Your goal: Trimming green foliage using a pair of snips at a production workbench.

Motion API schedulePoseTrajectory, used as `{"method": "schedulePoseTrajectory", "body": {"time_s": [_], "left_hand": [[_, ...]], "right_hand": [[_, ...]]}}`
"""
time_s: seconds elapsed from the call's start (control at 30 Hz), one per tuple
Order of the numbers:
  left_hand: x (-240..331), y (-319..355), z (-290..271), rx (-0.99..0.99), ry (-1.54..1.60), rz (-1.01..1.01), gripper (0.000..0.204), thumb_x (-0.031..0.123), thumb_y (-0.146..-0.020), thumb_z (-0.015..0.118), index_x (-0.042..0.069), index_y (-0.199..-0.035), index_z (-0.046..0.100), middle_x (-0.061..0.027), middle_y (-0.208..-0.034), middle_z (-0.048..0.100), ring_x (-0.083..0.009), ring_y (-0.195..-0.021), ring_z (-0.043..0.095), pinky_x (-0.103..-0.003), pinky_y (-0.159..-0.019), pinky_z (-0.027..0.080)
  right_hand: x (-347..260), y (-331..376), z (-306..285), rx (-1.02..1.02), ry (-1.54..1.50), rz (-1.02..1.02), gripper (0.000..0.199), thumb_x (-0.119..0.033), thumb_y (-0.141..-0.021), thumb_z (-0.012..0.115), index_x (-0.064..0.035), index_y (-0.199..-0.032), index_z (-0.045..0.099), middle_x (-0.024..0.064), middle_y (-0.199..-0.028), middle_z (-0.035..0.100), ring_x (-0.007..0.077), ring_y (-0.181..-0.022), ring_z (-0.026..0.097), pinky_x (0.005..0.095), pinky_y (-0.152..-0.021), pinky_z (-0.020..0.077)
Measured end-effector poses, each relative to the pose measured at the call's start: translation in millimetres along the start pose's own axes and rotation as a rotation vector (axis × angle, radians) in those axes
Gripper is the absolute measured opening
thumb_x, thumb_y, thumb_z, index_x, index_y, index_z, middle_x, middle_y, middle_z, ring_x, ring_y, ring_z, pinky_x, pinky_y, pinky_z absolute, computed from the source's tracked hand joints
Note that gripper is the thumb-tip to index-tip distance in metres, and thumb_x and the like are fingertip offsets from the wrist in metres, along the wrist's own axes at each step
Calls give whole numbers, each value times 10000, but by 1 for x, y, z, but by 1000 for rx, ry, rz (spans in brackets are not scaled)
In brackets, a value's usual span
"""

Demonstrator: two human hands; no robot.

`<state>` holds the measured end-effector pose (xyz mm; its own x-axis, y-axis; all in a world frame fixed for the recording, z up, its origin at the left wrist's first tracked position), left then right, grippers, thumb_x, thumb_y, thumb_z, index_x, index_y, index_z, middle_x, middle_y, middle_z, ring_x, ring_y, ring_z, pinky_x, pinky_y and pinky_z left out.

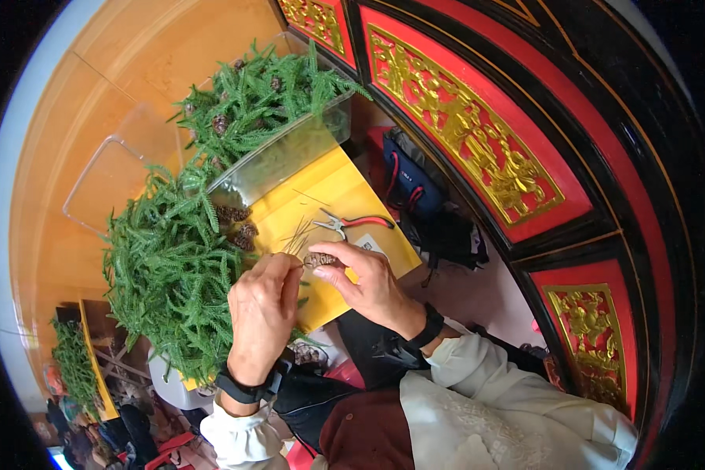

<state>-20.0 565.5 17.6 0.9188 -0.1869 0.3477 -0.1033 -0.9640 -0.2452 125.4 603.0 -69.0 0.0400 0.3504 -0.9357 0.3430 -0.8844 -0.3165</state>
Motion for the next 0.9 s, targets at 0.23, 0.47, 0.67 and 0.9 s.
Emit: {"method": "schedulePoseTrajectory", "body": {"time_s": [0.23, 0.47, 0.67, 0.9], "left_hand": [[-12, 45, 17, 69, 955, -477, 357, -74, -812, 644, -24, -1154, 553, -28, -919, 646, -69, -805, 578, -197, -711, 463], [-5, 75, 27, 353, 1313, -669, 517, -9, -821, 673, -25, -1301, 481, -62, -950, 675, -94, -786, 600, -209, -711, 463], [-12, 100, 32, 451, 1329, -744, 261, 91, -862, 662, -19, -1097, 643, -53, -911, 671, -89, -728, 559, -211, -672, 426], [-18, 116, 35, 538, 1247, -733, 138, 112, -887, 632, -1, -956, 673, -49, -914, 661, -92, -722, 531, -222, -667, 405]], "right_hand": [[-4, 10, 16, -12, -445, 193, 232, -7, -889, 598, 39, -1117, 593, 66, -940, 655, 91, -725, 617, 222, -669, 506], [-15, 20, 28, -124, -439, 218, 234, -18, -885, 612, 43, -1110, 592, 60, -923, 651, 81, -705, 607, 216, -626, 494], [-20, 31, 39, -218, -414, 250, 227, -47, -886, 625, 50, -1089, 595, 61, -867, 668, 68, -649, 594, 212, -570, 491], [-22, 38, 42, -357, -469, 267, 210, -91, -895, 626, 54, -1046, 606, 83, -833, 688, 75, -596, 599, 211, -536, 480]]}}
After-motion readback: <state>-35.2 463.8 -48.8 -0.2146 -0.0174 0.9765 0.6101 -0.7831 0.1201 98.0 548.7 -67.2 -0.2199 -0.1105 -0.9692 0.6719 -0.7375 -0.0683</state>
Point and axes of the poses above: each hand's wrist, its own y-axis away from the middle knuckle, its own z-axis out of the palm, x = y × z, the point moved 1 cm from there along -y, towards the middle knuckle
